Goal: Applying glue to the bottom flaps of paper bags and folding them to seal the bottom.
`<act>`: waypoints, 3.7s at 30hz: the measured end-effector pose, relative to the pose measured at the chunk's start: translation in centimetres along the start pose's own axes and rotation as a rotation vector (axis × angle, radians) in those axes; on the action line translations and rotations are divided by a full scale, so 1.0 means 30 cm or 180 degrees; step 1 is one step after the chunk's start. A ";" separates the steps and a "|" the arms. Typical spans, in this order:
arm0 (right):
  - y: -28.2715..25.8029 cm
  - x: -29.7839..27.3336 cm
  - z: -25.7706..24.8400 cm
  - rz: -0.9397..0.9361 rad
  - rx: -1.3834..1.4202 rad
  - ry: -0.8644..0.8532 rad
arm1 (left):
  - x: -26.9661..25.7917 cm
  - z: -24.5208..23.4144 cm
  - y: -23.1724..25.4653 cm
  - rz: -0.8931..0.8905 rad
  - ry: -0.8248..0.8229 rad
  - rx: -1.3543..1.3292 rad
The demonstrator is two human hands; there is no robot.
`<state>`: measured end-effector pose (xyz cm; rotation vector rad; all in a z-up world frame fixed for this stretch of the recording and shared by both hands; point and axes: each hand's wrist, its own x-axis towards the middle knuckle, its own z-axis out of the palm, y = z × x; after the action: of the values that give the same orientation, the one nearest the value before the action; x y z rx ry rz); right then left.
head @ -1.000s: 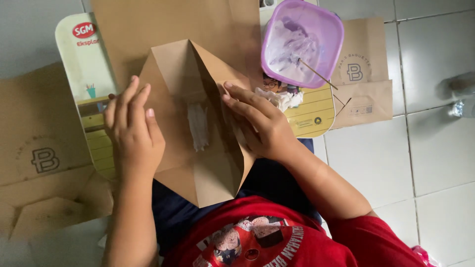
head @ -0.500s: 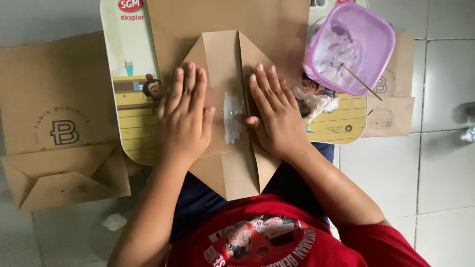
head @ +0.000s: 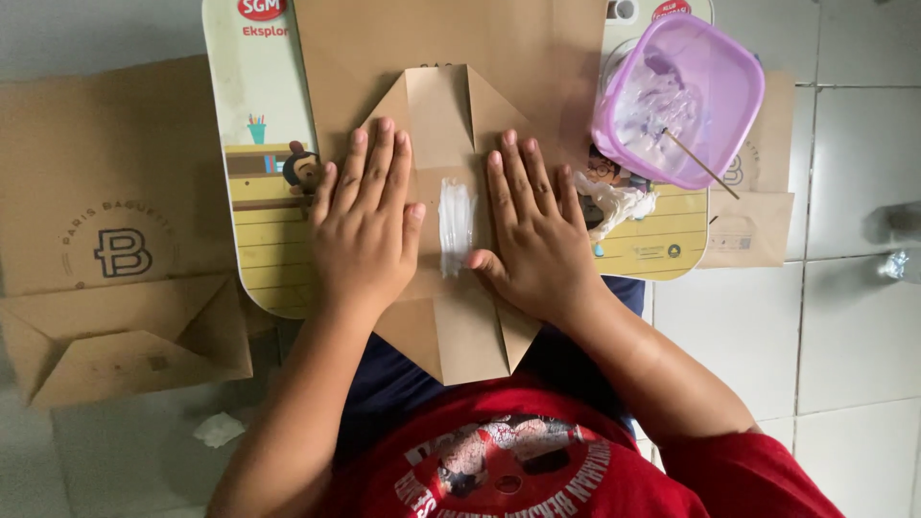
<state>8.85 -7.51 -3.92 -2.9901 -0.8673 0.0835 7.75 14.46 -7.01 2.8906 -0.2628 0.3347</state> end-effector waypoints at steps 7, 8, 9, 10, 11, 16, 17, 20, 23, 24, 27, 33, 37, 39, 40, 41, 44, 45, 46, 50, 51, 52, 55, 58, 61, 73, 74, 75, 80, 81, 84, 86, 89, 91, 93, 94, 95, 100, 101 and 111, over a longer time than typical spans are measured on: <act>0.035 -0.137 -0.075 -0.0252 0.0130 -0.0142 | -0.002 0.010 -0.002 -0.0002 0.0037 -0.0099; 0.080 -0.152 -0.072 -0.0258 0.0884 0.0181 | -0.002 0.011 -0.003 0.0010 0.0039 -0.0114; 0.124 -0.163 -0.068 -0.0268 0.1635 0.0523 | 0.001 0.010 -0.007 0.0026 0.0050 -0.0122; 0.162 -0.170 -0.084 -0.0256 0.1629 0.0543 | -0.004 0.007 -0.006 0.0047 0.0060 -0.0120; 0.203 -0.177 -0.102 0.0034 0.1279 0.1154 | -0.004 0.006 -0.006 0.0029 0.0047 -0.0103; 0.359 -0.233 -0.178 0.1159 -0.0154 0.2014 | 0.006 -0.030 0.011 -0.0062 -0.0145 0.0075; 0.396 -0.258 -0.162 0.1324 0.0015 0.1845 | 0.004 -0.033 0.010 -0.0052 -0.0151 0.0073; 0.438 -0.283 -0.148 0.1420 0.0404 0.1661 | 0.002 -0.030 0.008 -0.0043 -0.0153 0.0060; 0.450 -0.287 -0.129 0.1373 0.0701 0.1738 | 0.003 -0.029 0.008 -0.0046 -0.0149 0.0050; 0.452 -0.290 -0.119 0.1411 0.0790 0.1811 | 0.002 -0.030 0.007 -0.0039 -0.0170 0.0051; 0.465 -0.295 -0.086 0.1616 0.0843 0.2030 | 0.002 -0.016 -0.003 -0.0041 -0.0132 -0.0112; 0.436 -0.278 -0.118 0.2021 0.1609 0.1789 | -0.001 -0.011 -0.005 -0.0047 -0.0081 -0.0096; 0.388 -0.248 -0.178 0.2372 0.2278 0.1637 | 0.002 -0.022 -0.009 -0.0020 -0.0098 -0.0161; 0.374 -0.241 -0.197 0.2178 0.2779 0.1728 | 0.004 -0.026 -0.016 0.0039 -0.0059 -0.0340; 0.372 -0.242 -0.199 0.2175 0.2775 0.1733 | 0.002 -0.020 -0.029 0.0040 -0.0054 -0.0342; 0.369 -0.243 -0.199 0.2148 0.2950 0.1824 | -0.003 -0.016 -0.042 0.0176 0.0155 -0.0790; 0.360 -0.237 -0.193 0.1989 0.3189 0.2013 | -0.018 -0.054 -0.060 0.0248 0.0538 -0.1633; 0.357 -0.239 -0.191 0.1879 0.3234 0.2095 | -0.024 -0.072 -0.058 0.0181 0.0692 -0.2055; 0.341 -0.229 -0.203 0.1880 0.3232 0.2109 | -0.030 -0.074 -0.064 0.0193 0.0696 -0.2055; 0.299 -0.171 -0.225 0.1179 0.2721 0.2397 | -0.055 -0.077 -0.089 -0.0147 0.1317 -0.1671; 0.291 -0.152 -0.223 0.0900 0.2822 0.2541 | -0.062 -0.078 -0.098 -0.0234 0.1406 -0.1520; 0.272 -0.128 -0.223 0.0879 0.2827 0.2526 | -0.057 -0.092 -0.100 -0.0257 0.1416 -0.1512; 0.194 -0.048 -0.227 0.0550 0.3146 0.2718 | -0.052 -0.125 -0.113 -0.0330 0.1523 -0.1212; 0.110 0.043 -0.216 0.0521 0.3508 0.2604 | -0.049 -0.105 -0.143 -0.0417 0.1569 -0.1196; 0.041 0.141 -0.181 -0.0342 0.4530 0.2332 | -0.053 -0.057 -0.175 -0.0430 0.1696 -0.1094; -0.176 0.275 -0.217 -0.1136 0.3680 0.1547 | -0.052 -0.032 -0.176 -0.0629 0.1572 -0.0732; -0.181 0.270 -0.205 -0.1199 0.3345 0.1650 | -0.056 -0.030 -0.178 -0.0601 0.1572 -0.0727; -0.187 0.266 -0.194 -0.1263 0.3011 0.1747 | -0.062 -0.028 -0.179 -0.0575 0.1574 -0.0720; -0.173 0.255 -0.112 -0.1893 0.2476 0.1962 | -0.057 -0.045 -0.171 -0.0614 0.1597 -0.0747; -0.180 0.252 -0.095 -0.2064 0.2456 0.2129 | -0.059 -0.046 -0.170 -0.0617 0.1616 -0.0768; -0.184 0.268 -0.102 -0.2491 0.2024 0.2241 | -0.063 -0.013 -0.177 -0.0687 0.1590 -0.0683; -0.173 0.276 -0.101 -0.2591 0.1978 0.2221 | -0.064 -0.019 -0.176 -0.0695 0.1559 -0.0682; -0.163 0.290 -0.129 -0.2710 0.1841 0.2207 | -0.062 -0.039 -0.170 -0.0720 0.1523 -0.0685; -0.160 0.292 -0.145 -0.2720 0.1742 0.2211 | -0.062 -0.045 -0.167 -0.0729 0.1516 -0.0700; -0.158 0.288 -0.147 -0.2714 0.1670 0.2215 | -0.062 -0.043 -0.166 -0.0716 0.1540 -0.0696; -0.163 0.288 -0.140 -0.2710 0.1667 0.2216 | -0.059 -0.040 -0.166 -0.0712 0.1540 -0.0699; -0.168 0.287 -0.133 -0.2802 0.1624 0.2215 | -0.057 -0.037 -0.166 -0.0724 0.1541 -0.0706; -0.193 0.269 -0.095 -0.2870 0.1819 0.2085 | -0.063 -0.019 -0.174 -0.0684 0.1577 -0.0738; -0.195 0.271 -0.099 -0.2810 0.1748 0.2207 | -0.062 -0.019 -0.174 -0.0683 0.1593 -0.0739; -0.151 0.285 -0.158 -0.2541 0.1359 0.2317 | -0.052 -0.040 -0.168 -0.0631 0.1572 -0.0769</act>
<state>13.92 0.86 0.62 -1.8590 -1.5436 -0.6777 7.02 19.83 -7.23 2.4703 0.0640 0.8881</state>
